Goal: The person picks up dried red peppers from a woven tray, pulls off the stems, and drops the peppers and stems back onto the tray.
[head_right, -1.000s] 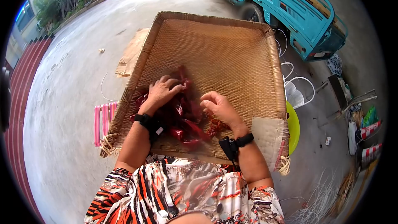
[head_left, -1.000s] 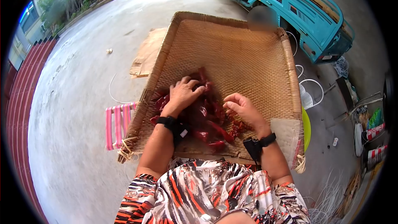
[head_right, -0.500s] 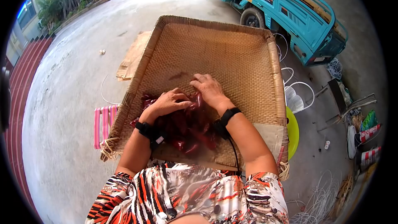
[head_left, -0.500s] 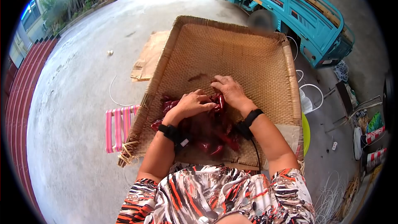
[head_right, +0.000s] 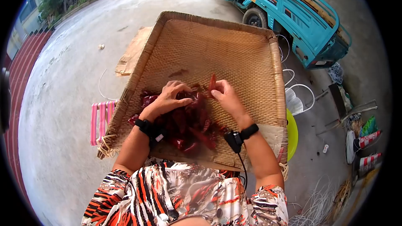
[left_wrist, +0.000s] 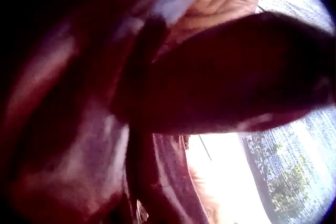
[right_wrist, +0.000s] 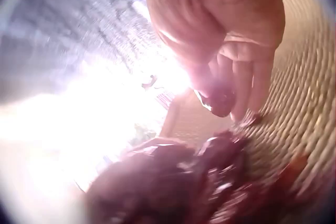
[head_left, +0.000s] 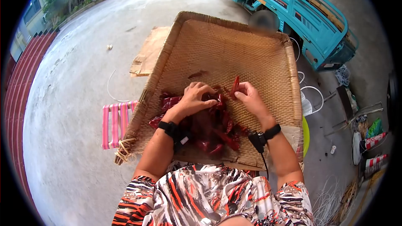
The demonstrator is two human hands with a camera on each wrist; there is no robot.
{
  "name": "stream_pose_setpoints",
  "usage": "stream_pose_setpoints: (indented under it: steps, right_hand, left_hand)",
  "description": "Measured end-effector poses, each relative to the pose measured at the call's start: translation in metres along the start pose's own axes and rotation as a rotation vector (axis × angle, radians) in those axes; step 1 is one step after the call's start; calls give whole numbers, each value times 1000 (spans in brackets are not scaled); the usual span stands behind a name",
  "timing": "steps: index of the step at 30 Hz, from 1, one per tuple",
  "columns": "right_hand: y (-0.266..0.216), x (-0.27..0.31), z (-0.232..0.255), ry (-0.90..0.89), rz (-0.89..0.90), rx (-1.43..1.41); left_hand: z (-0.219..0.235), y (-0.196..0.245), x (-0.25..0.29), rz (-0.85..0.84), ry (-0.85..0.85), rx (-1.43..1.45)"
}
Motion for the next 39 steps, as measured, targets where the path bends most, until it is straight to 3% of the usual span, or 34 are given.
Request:
stream_pose_setpoints:
  steps: [2, 6, 10, 14, 22, 28, 31, 33, 36, 39]
  right_hand:
    - [-12, 6, -21, -12, -16, -351]
    - [-37, 11, -51, -38, 28, -493]
    - [-41, 16, -58, -69, -52, -661]
    - [-33, 22, -58, -8, -74, -622]
    - [-31, 28, -52, -9, -77, -601]
    - [3, 33, -56, 2, -324, -801]
    - [-12, 42, -27, 189, -164, -827]
    - [-6, 50, 0, 244, -46, -1028]
    - [10, 77, 58, 448, 93, -1297]
    - [27, 122, 124, 536, 337, -1526]
  left_hand:
    - [9, 21, 4, -195, 159, -103]
    - [1, 15, -4, -210, 106, 89]
    - [-2, 6, -4, -160, 75, 154]
    - [-8, 10, -5, -240, 71, -6]
    - [-11, 12, -5, -263, -55, 152]
    - [-17, 20, -6, -324, -93, 133]
    - [-13, 12, -8, -236, -53, 235]
    - [-9, -5, -12, -154, 21, 333]
    - [1, -3, -7, -148, 167, 173]
    - [-20, -9, -8, -71, 6, 53]
Point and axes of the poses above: each hand's wrist, its own x-axis away from the middle knuckle, its own z-axis out of the back of the hand, y = z × x, the point moved 8 cm from there along -x, towards the middle knuckle, and after that the axes turned 10 degrees about -y, right-handed, at the moved point
